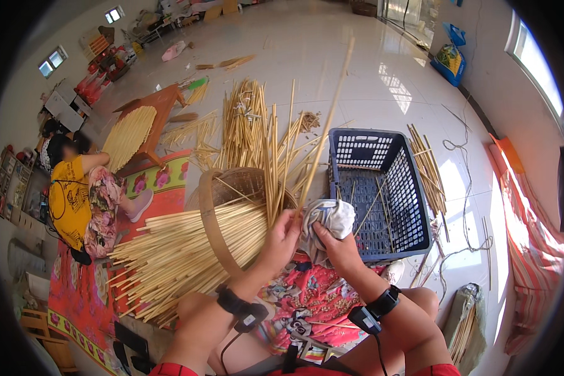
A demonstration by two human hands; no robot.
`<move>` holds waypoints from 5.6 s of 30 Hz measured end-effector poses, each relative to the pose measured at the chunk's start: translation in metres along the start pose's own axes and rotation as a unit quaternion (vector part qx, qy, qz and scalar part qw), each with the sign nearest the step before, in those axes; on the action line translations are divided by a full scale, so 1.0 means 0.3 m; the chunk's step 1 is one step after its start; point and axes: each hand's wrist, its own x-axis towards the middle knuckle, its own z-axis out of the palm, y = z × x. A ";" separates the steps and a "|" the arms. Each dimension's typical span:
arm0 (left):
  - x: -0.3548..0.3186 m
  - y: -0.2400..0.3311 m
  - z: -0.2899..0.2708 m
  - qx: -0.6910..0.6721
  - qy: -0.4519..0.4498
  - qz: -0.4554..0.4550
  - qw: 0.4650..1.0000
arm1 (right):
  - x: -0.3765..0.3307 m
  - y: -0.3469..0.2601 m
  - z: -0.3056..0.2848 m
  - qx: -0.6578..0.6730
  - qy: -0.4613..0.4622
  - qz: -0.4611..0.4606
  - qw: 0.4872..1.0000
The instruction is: The person sits on the floor and wipes individual bamboo sticks with a cloth, then places them into a blue crate. Another person works nearby with similar sticks.
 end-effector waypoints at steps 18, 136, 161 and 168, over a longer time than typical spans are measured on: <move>-0.057 0.007 -0.033 0.322 -0.125 0.134 0.929 | 0.153 -0.353 -0.432 0.212 0.301 -0.191 0.910; 0.166 -0.659 -0.258 0.400 0.139 -0.185 0.887 | -0.218 0.152 -0.127 -0.671 -0.361 -0.050 0.646; 0.192 -0.627 -0.228 0.454 -0.023 -0.211 0.865 | -0.212 0.158 -0.125 -0.663 -0.356 -0.037 0.658; 0.205 -0.669 -0.239 0.467 0.017 -0.208 0.859 | -0.207 0.145 -0.109 -0.663 -0.362 -0.025 0.654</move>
